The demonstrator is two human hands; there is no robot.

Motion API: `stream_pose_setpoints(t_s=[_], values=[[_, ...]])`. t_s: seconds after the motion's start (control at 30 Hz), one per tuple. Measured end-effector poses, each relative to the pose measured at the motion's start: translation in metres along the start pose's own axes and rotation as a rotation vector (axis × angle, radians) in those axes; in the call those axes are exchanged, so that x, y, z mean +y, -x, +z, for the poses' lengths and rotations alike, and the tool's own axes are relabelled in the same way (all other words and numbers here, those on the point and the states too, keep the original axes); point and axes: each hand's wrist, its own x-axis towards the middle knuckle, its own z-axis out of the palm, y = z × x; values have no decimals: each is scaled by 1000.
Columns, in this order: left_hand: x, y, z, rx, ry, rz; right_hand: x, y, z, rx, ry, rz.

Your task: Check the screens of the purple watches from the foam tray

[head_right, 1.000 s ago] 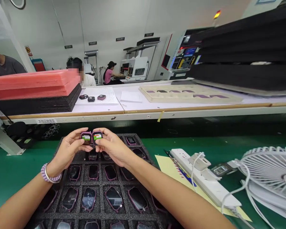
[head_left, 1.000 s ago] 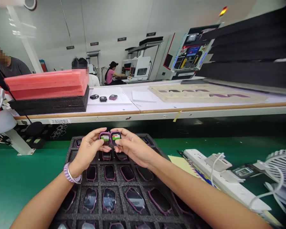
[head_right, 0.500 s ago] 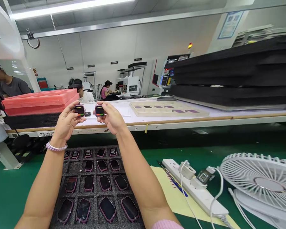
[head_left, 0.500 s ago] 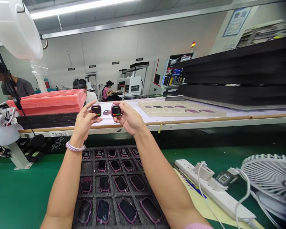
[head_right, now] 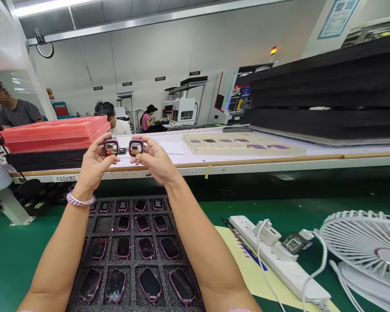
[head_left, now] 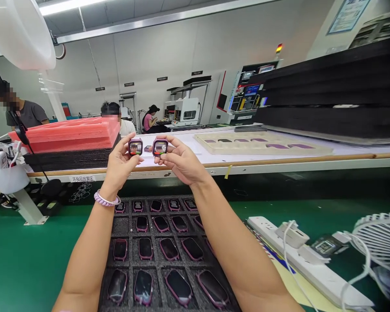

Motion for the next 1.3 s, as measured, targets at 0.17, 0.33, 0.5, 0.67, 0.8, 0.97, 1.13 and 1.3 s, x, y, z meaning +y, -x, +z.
stream_pose_setpoints(t_s=[0.17,0.33,0.5,0.67,0.8,0.97,1.13,1.3], values=[[-1,-2,2,12,28,0,1,0,-2,-23,10,-19],[2,-1,3,30,15,-18,-2,1,0,-18,34,-38],[5,0,3,25,-17,-2,-4,3,2,-21,65,-38],[8,1,4,41,-8,2,-6,4,3,-42,80,-53],[8,1,3,39,12,9,-5,5,3,-32,88,-65],[5,2,3,14,29,-30,-5,5,3,-9,107,-46],[5,2,5,5,37,-46,-4,5,4,-28,85,-18],[4,2,4,-3,36,-38,-1,4,5,-42,46,-12]])
